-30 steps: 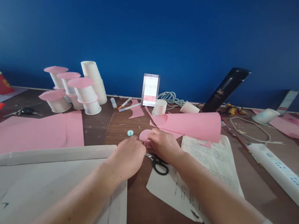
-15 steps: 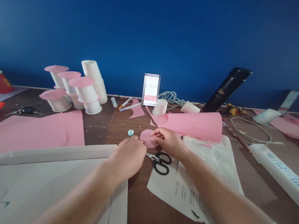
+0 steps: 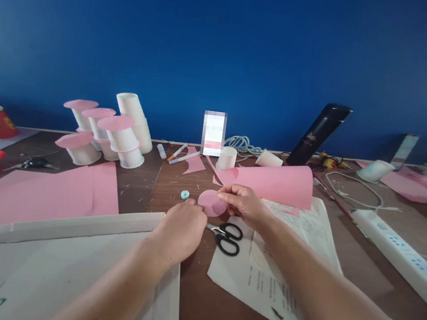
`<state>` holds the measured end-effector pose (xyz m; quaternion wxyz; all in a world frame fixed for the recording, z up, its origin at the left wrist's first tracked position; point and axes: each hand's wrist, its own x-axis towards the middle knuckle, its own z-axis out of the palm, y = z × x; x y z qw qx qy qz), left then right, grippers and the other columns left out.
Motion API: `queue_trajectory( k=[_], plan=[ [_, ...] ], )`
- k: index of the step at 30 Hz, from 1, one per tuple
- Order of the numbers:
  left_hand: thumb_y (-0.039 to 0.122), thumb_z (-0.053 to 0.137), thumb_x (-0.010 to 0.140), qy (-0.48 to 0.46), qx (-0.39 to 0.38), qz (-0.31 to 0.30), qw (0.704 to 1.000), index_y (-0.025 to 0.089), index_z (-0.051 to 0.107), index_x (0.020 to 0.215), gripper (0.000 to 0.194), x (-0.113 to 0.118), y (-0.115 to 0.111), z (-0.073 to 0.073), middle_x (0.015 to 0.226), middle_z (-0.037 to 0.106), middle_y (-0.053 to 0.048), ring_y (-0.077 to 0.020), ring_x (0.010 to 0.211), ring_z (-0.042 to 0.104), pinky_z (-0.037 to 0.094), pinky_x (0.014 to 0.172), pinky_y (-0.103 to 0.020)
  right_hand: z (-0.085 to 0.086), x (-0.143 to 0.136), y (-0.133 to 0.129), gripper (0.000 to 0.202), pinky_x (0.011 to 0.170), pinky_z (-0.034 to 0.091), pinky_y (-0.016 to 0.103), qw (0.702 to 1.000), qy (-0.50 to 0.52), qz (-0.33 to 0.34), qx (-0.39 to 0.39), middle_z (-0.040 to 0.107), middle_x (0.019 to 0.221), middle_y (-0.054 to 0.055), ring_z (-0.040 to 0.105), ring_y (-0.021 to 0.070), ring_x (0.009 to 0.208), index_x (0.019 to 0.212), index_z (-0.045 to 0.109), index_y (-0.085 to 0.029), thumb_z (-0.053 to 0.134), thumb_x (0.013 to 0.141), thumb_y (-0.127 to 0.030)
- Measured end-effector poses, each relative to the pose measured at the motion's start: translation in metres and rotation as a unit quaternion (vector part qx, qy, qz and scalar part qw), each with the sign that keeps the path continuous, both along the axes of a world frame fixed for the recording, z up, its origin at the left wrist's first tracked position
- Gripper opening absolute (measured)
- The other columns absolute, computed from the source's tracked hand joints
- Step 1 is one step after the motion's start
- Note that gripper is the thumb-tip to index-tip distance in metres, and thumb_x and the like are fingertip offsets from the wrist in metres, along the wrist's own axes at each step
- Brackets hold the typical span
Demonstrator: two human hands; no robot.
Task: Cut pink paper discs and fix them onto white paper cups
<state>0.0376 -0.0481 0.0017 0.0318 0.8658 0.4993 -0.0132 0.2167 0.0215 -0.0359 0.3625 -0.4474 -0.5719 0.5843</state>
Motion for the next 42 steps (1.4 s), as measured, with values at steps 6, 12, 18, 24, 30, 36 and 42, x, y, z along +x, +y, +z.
queue_trajectory(
  k=[6, 12, 18, 24, 30, 36, 42],
  plan=[
    [0.013, 0.040, 0.088, -0.002, -0.005, 0.000, 1.000, 0.013, 0.069, 0.084, 0.030, 0.000, 0.000, 0.001, 0.083, 0.067, -0.013, -0.0241, 0.083, 0.061, 0.048, 0.072, -0.034, 0.002, -0.004, -0.002, 0.022, 0.042, 0.032, 0.019, 0.997, 0.050, 0.004, -0.055, 0.050, 0.052, -0.005, 0.042, 0.0059, 0.046, 0.078, 0.065, -0.013, 0.072, 0.068, -0.032],
    [0.015, 0.040, 0.089, -0.004, -0.002, 0.002, 1.000, 0.013, 0.069, 0.084, 0.030, 0.000, 0.000, 0.000, 0.083, 0.068, -0.013, -0.0264, 0.082, 0.061, 0.048, 0.072, -0.037, 0.000, -0.006, -0.004, 0.017, 0.041, 0.032, 0.019, 0.997, 0.052, 0.011, -0.056, 0.050, 0.055, -0.003, 0.043, 0.0068, 0.046, 0.072, 0.064, -0.014, 0.063, 0.074, -0.031],
    [0.016, 0.040, 0.089, -0.007, -0.003, -0.001, 1.000, 0.013, 0.069, 0.084, 0.030, 0.000, 0.000, -0.001, 0.083, 0.067, -0.013, -0.0268, 0.083, 0.060, 0.049, 0.073, -0.038, 0.001, -0.010, -0.007, 0.023, 0.040, 0.037, 0.019, 0.996, -0.070, -0.023, 0.055, 0.053, 0.053, -0.004, 0.047, 0.0071, 0.040, 0.079, 0.064, -0.015, 0.060, 0.080, -0.038],
    [0.015, 0.040, 0.089, -0.026, 0.018, 0.008, 0.999, 0.015, 0.067, 0.082, 0.028, -0.002, 0.000, 0.000, 0.082, 0.067, -0.010, -0.0229, 0.079, 0.061, 0.047, 0.070, -0.033, -0.006, -0.016, -0.009, 0.022, 0.039, 0.043, 0.020, 0.980, -0.139, -0.034, 0.136, 0.059, 0.062, -0.002, 0.052, 0.0099, 0.045, 0.087, 0.065, -0.018, 0.057, 0.081, -0.038],
    [0.023, 0.039, 0.092, -0.141, 0.139, 0.151, 0.968, 0.023, 0.068, 0.098, 0.030, -0.025, 0.016, 0.007, 0.098, 0.069, -0.005, -0.0206, 0.094, 0.060, 0.046, 0.077, -0.031, -0.010, -0.014, -0.009, 0.020, 0.040, 0.041, 0.020, 0.977, -0.152, -0.051, 0.141, 0.061, 0.061, -0.001, 0.051, 0.0101, 0.043, 0.089, 0.065, -0.018, 0.055, 0.083, -0.035],
    [0.033, 0.060, 0.080, -0.174, 0.043, 0.251, 0.951, 0.021, 0.066, 0.110, 0.032, -0.045, 0.038, -0.012, 0.103, 0.068, -0.006, -0.0242, 0.096, 0.060, 0.046, 0.080, -0.033, -0.010, -0.014, -0.010, 0.023, 0.051, 0.044, 0.022, 0.968, -0.164, -0.037, 0.185, 0.065, 0.066, 0.001, 0.056, 0.0122, 0.054, 0.086, 0.067, -0.017, 0.056, 0.084, -0.037],
    [0.030, 0.062, 0.078, -0.184, 0.019, 0.249, 0.951, 0.021, 0.068, 0.095, 0.020, -0.044, 0.042, -0.021, 0.097, 0.065, -0.007, -0.0235, 0.089, 0.061, 0.044, 0.073, -0.033, -0.009, -0.013, -0.011, 0.022, 0.058, 0.046, 0.024, 0.962, -0.169, -0.031, 0.210, 0.068, 0.074, 0.003, 0.060, 0.0134, 0.060, 0.089, 0.068, -0.017, 0.057, 0.085, -0.035]
  ],
)
